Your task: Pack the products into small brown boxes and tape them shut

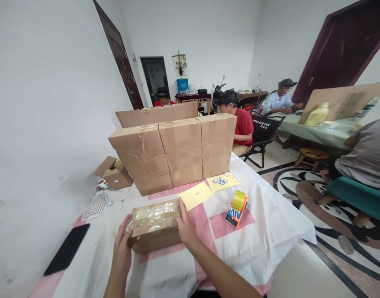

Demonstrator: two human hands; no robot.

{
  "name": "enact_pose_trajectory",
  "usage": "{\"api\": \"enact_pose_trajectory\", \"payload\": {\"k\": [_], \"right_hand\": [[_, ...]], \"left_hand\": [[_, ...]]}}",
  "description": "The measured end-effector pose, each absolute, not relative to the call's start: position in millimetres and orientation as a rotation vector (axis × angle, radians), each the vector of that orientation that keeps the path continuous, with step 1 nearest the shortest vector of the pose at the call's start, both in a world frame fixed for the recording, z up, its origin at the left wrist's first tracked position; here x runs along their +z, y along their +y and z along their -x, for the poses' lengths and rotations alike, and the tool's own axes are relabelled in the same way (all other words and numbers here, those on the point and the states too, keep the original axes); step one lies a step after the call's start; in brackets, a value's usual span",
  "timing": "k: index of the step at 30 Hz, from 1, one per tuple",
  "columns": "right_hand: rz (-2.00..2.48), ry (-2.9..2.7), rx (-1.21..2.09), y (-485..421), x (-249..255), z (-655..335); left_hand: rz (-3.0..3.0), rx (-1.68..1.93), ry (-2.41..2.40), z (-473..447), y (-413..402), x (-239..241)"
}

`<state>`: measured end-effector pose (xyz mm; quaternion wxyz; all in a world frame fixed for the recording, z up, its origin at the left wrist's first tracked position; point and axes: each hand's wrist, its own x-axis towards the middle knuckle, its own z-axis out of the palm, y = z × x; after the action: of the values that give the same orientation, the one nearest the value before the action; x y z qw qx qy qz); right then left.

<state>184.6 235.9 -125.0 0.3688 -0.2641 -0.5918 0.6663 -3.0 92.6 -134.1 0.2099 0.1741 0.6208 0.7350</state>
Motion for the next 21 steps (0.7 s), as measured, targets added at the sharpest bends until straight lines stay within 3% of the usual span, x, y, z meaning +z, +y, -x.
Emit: {"api": "enact_pose_trajectory", "payload": {"k": [8, 21], "right_hand": [[0.732, -1.569, 1.627, 241.8, -127.9, -216.2], [0.538, -1.821, 1.396, 253.2, -202.6, -232.3]], "left_hand": [[-0.535, 2.02, 1.811, -33.0, 96.4, -140.1], [-0.789, 2.216, 2.126, -33.6, 111.0, -170.3]]}}
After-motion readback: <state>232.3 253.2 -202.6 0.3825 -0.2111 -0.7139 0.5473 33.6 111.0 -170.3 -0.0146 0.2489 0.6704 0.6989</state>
